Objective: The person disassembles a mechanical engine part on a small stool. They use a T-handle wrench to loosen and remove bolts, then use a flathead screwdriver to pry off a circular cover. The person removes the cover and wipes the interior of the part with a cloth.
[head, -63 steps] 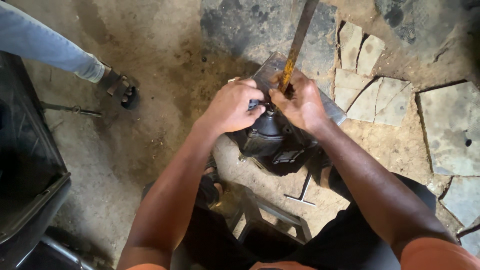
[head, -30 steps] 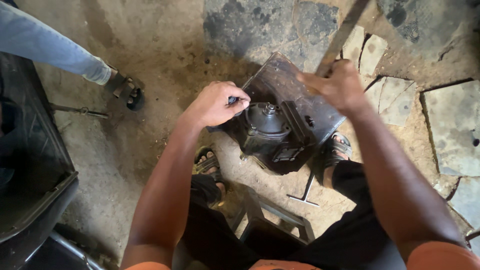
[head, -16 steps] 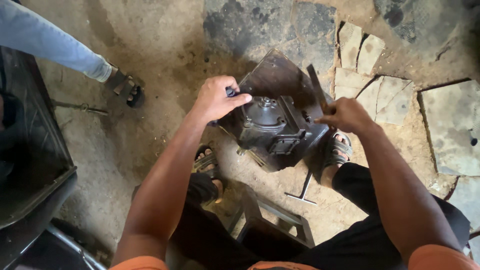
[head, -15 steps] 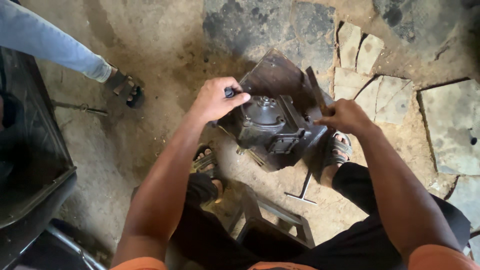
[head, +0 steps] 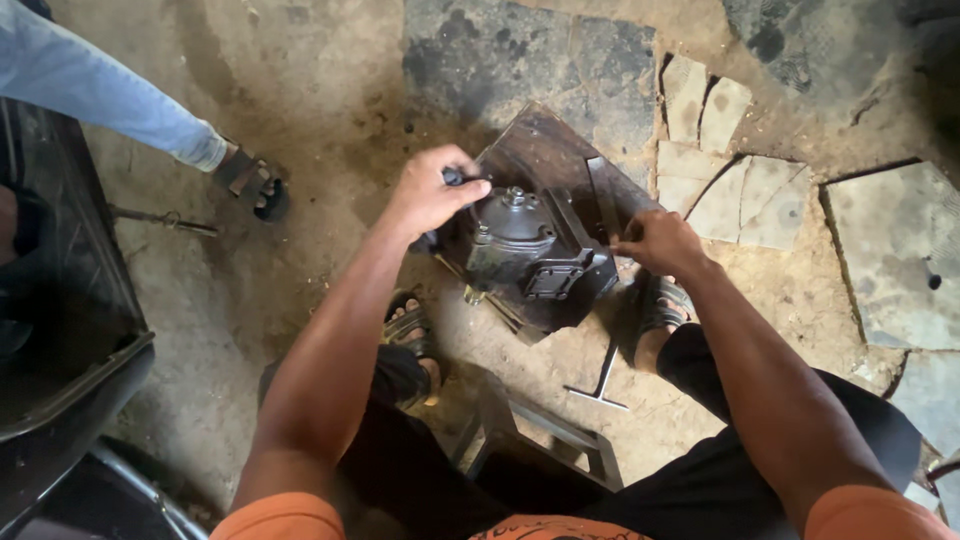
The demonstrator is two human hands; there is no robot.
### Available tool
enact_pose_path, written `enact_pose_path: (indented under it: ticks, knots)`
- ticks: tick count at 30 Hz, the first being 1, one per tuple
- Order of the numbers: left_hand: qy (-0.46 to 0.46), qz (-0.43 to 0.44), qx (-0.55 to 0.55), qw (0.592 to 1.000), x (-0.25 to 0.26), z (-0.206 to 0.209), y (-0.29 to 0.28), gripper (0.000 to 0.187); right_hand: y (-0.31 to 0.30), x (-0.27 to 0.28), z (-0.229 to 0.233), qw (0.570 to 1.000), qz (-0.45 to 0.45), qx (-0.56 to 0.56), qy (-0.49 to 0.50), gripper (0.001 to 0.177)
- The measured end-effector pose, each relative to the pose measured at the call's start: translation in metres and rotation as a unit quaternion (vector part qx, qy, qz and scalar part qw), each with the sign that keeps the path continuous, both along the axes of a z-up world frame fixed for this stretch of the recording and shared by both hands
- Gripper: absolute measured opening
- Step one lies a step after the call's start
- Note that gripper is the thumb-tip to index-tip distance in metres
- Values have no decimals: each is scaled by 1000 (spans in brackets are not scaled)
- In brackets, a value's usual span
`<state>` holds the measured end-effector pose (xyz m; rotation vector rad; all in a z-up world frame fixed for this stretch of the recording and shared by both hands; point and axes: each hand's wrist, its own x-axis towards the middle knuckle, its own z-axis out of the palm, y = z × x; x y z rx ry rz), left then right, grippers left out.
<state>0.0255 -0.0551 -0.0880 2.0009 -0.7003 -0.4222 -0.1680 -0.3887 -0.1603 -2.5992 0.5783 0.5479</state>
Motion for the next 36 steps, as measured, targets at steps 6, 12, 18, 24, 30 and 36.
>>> enact_pose_path:
  ticks: [6, 12, 18, 24, 30, 36]
  knots:
    - [87, -47, 1, 995, 11, -10, 16, 23, 34, 25, 76, 991, -33, -35, -125, 35]
    - [36, -14, 8, 999, 9, -6, 15, 21, 80, 42, 125, 988, 20, 23, -153, 26]
    - [11, -28, 42, 999, 9, 0, 14, 27, 117, 38, 116, 959, 35, 179, -216, 22]
    - [-61, -67, 171, 981, 8, 16, 21, 28, 166, 47, 104, 907, 84, 177, -372, 33]
    - [-112, -80, 232, 963, -1, 32, 31, 27, 170, 54, 106, 908, 74, 140, -388, 31]
    - [-84, 84, -30, 992, -17, 70, 20, 24, 172, 57, 124, 903, 52, 234, -357, 33]
